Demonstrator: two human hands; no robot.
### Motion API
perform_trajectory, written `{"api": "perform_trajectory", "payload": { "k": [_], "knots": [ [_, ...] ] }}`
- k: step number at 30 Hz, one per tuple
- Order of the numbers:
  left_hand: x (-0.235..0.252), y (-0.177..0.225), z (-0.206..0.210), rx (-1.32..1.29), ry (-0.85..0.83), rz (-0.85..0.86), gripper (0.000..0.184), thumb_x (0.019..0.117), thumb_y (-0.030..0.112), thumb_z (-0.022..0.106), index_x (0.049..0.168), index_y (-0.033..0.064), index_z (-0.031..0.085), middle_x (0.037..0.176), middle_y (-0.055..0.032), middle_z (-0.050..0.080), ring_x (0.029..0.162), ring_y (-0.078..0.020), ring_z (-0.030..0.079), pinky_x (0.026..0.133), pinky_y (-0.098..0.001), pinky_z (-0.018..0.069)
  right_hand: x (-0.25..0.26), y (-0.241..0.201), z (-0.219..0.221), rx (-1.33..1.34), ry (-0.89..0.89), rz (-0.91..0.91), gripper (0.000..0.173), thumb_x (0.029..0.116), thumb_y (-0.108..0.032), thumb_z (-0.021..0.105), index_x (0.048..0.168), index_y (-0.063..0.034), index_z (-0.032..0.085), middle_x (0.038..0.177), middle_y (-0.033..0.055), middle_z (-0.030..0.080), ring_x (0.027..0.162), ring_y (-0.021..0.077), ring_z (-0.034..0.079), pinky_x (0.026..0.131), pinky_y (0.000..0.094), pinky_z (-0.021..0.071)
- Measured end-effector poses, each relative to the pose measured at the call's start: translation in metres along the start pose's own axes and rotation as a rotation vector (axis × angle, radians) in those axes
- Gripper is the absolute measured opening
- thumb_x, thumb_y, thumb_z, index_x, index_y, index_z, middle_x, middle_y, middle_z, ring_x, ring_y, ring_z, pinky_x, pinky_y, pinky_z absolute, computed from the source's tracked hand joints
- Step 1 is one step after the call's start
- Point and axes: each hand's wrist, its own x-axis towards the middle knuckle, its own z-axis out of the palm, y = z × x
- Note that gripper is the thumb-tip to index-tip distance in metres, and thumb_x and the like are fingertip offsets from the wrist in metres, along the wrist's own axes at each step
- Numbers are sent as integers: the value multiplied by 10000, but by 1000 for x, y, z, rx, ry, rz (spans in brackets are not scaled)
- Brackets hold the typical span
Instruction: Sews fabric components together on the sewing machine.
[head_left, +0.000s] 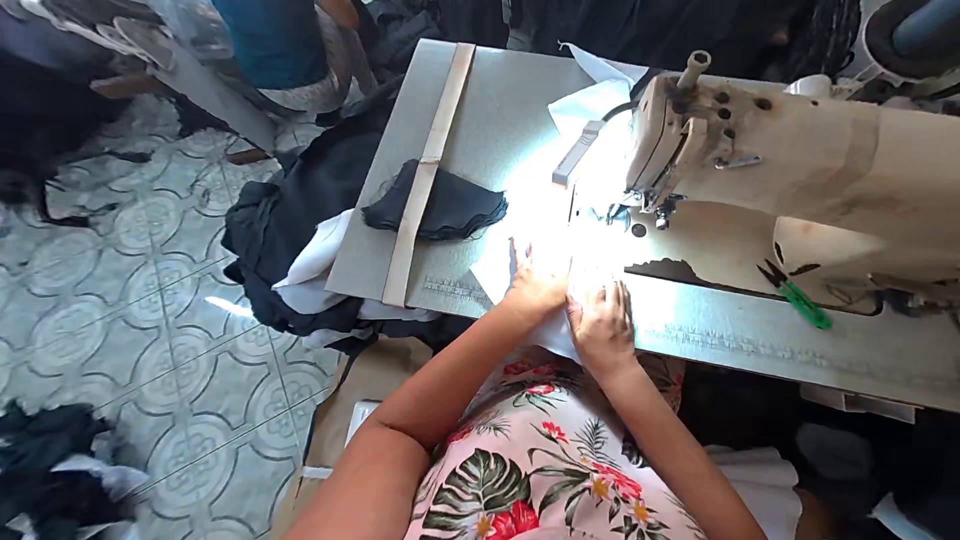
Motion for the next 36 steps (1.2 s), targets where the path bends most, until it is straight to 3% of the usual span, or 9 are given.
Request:
{"api": "perform_trajectory", "payload": {
  "k": [2,6,13,17,22,29,31,33,36],
  "knots": [
    [-2,-9,10,13,52,26,562,995,256,581,1512,54,491,1510,-290,481,1433,-561,354,1135,-786,157,5,5,3,-109,-131,64,720,1046,-522,353,1479,34,501,1614,265,359,1538,434,262,1220,635,207],
    [-3,-17,0,32,-74,4,648,994,382,559,1519,14,465,1589,-283,382,1521,-514,212,1167,-764,55,8,10,-8,-149,-244,157,1052,934,-741,408,1608,44,219,1701,243,129,1589,400,67,1213,702,46],
    [3,-28,-3,31,85,97,710,1006,555,368,1585,146,407,1641,-190,346,1545,-449,203,1180,-749,42,6,4,-14,-223,-325,238,1203,833,-857,453,1632,-2,172,1704,232,130,1572,476,16,1135,802,-58],
    [-17,-26,0,-18,297,242,434,1056,276,443,1355,39,650,1398,-210,623,1386,-471,491,1150,-782,157,9,6,-16,-213,-343,244,1204,835,-845,470,1634,-2,152,1711,230,81,1570,480,-16,1108,830,-61],
    [-12,-36,10,5,148,209,593,1051,383,358,1584,127,410,1593,-155,447,1507,-408,344,1193,-729,92,8,11,-14,-223,-320,222,1215,823,-869,451,1639,-19,153,1723,193,66,1577,459,-18,1105,833,-53],
    [5,-30,1,10,-9,94,750,951,581,451,1537,114,478,1560,-223,458,1501,-471,303,1174,-759,20,16,15,-29,-241,-389,248,1156,827,-866,463,1649,-94,204,1735,131,70,1582,438,-24,1098,841,-67],
    [7,-27,-5,11,-103,74,741,968,597,455,1528,113,490,1576,-215,441,1517,-454,282,1185,-749,7,24,7,-38,-273,-387,187,979,930,-763,431,1617,-76,311,1715,192,133,1578,452,37,1114,835,-6],
    [6,-30,-7,-25,-147,72,733,970,617,468,1494,109,534,1584,-207,435,1531,-453,251,1199,-731,0,32,-7,-39,-266,-206,-4,698,1025,-547,460,1475,-18,533,1600,274,379,1523,476,271,1126,794,194],
    [-4,-33,-15,-239,-71,79,582,956,487,590,1348,60,639,1475,-205,549,1480,-431,352,1228,-657,117,68,-42,-35,-33,-102,-201,373,1018,-237,584,1275,18,674,1271,249,671,1130,414,679,934,585,546]
  ]
}}
